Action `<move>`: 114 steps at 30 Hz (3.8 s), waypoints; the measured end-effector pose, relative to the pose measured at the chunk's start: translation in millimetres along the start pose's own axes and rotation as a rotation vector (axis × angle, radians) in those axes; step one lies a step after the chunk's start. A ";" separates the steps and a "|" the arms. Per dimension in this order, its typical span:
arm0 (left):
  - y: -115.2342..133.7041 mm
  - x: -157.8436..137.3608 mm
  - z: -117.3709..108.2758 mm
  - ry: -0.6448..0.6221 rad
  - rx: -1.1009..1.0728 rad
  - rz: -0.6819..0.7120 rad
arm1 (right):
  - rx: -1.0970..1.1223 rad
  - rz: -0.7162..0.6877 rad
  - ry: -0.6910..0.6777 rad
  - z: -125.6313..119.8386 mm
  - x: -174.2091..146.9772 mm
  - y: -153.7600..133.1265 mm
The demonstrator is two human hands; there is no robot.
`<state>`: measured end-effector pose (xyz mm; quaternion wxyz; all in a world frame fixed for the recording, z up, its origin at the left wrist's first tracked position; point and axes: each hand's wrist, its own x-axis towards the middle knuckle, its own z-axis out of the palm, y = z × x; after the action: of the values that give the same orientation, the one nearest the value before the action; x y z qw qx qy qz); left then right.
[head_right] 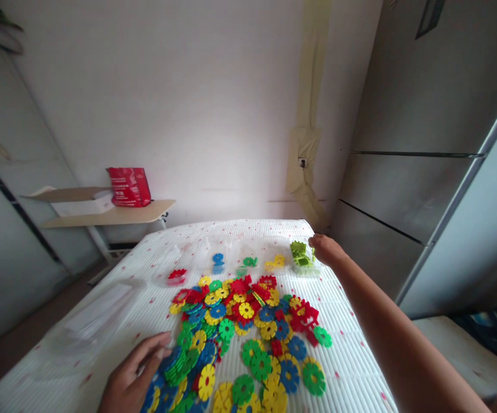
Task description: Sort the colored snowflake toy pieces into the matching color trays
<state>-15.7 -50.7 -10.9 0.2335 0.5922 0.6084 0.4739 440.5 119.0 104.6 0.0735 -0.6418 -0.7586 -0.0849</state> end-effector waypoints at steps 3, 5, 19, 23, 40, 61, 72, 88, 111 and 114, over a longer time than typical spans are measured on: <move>1.2 -0.6 -0.1 0.002 0.020 -0.002 | 0.008 0.000 -0.023 8.6 6.2 2.9; 1.4 -0.9 0.1 0.010 0.030 0.002 | 0.026 -0.002 -0.009 10.4 6.8 2.5; 11.4 -3.1 6.9 -0.066 -0.033 0.020 | 0.364 -0.159 0.241 15.7 -75.9 -51.2; 14.3 -8.8 17.0 -0.120 0.022 0.085 | 0.466 -0.136 0.130 40.6 -100.5 -54.9; 60.3 -29.6 70.8 -0.295 -0.039 0.183 | 0.703 -0.176 -0.029 40.0 -113.8 -119.7; 42.7 83.7 48.0 -0.032 0.551 0.348 | 0.415 -0.119 0.041 61.9 -63.1 -142.1; 35.8 73.8 60.2 -0.107 0.534 0.281 | 0.606 -0.253 -0.089 48.7 -75.5 -159.8; 35.3 60.3 55.2 -0.213 0.177 0.310 | 0.927 -0.426 -0.177 15.6 -105.5 -179.6; 33.1 61.6 51.0 -0.159 -0.073 0.135 | 0.676 -0.905 -0.187 -36.8 -127.1 -216.7; 33.8 61.1 50.5 -0.170 -0.051 0.159 | 0.739 -0.870 -0.188 -39.7 -129.7 -216.3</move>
<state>32.3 16.9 12.6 0.2608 0.6703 0.5256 0.4543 248.7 -49.6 107.2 0.1833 -0.2072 -0.9353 0.2207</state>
